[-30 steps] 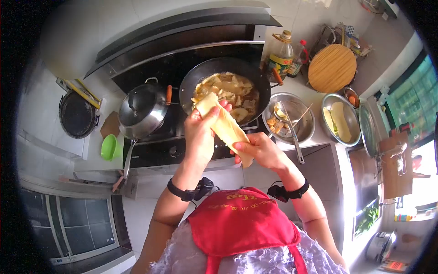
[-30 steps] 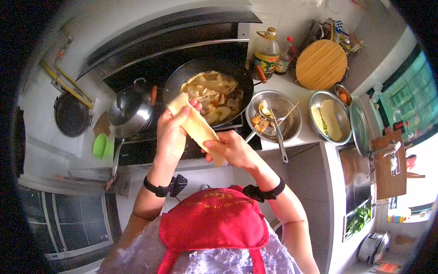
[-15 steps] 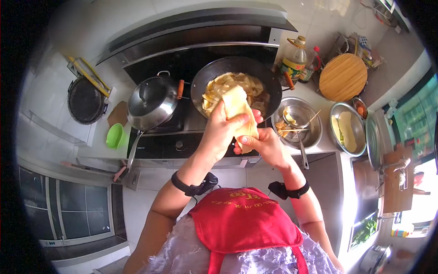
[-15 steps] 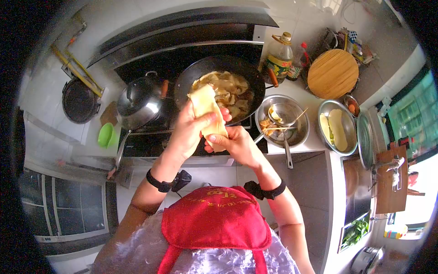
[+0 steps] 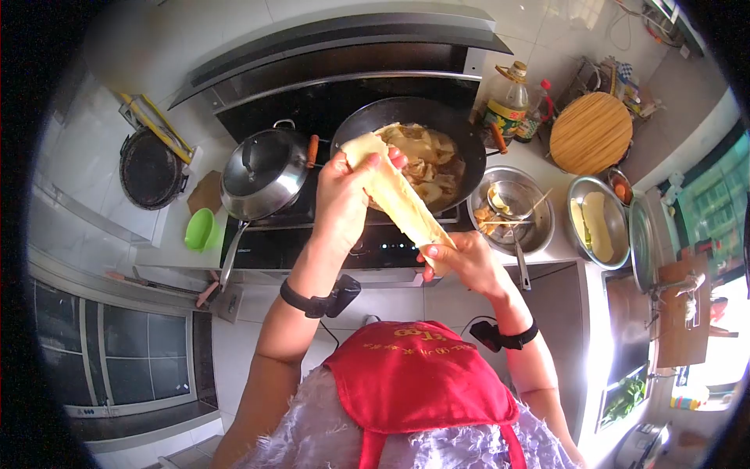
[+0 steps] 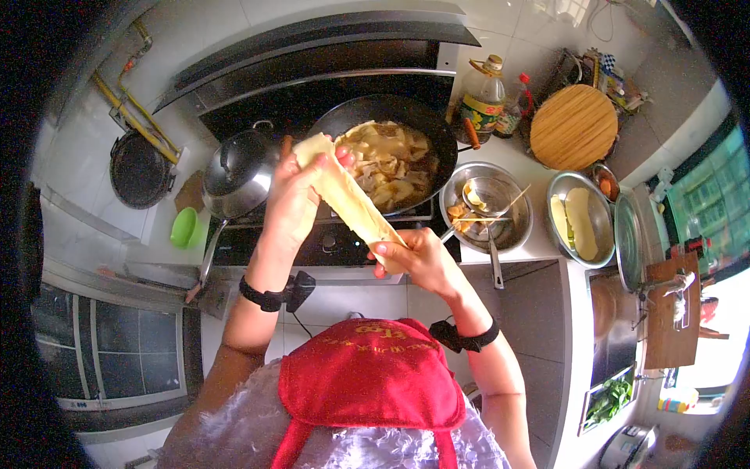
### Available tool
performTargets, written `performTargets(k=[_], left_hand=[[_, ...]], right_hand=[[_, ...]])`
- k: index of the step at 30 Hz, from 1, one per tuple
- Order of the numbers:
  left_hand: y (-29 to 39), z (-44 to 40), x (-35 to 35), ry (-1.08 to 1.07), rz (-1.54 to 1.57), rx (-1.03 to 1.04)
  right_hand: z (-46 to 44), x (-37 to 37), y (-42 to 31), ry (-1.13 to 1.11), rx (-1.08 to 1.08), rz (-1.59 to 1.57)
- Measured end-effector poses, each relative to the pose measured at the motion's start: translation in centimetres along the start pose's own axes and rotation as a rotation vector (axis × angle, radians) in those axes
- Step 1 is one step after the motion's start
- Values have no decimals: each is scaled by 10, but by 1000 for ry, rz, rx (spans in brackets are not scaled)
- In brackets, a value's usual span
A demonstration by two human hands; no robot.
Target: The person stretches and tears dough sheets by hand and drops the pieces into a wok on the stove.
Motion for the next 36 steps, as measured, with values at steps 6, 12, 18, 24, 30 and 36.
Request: performTargets(k=[6,12,18,24,30,36], left_hand=[[27,-12,-12,-5,-15,42],[32,1,15,-36,46,-25],[15,33,60,-232,35,-143],[13,38,59,-169,-126,-138],[25,26,44,-49,-111,-74],[34,16,39,-13,-80,20]], right_hand=[[8,-3,-1,-3,45,45],[-1,-4,-6,7,-115,92],[-15,13,-37,-174,-272,-205],[-21,14,-35,12,-253,-113],[-12,13,-25,42,-165,-97],[-11,12,-22,25,-162,-163]])
Point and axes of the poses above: each hand's wrist, its own z-axis away from the middle knuckle, its own x-axis out of the palm, y = z × x, the point moved 6 cm from there along -z, towards the middle knuckle, and after that the axes turned 1 degree about y, right-handed, at the moved point
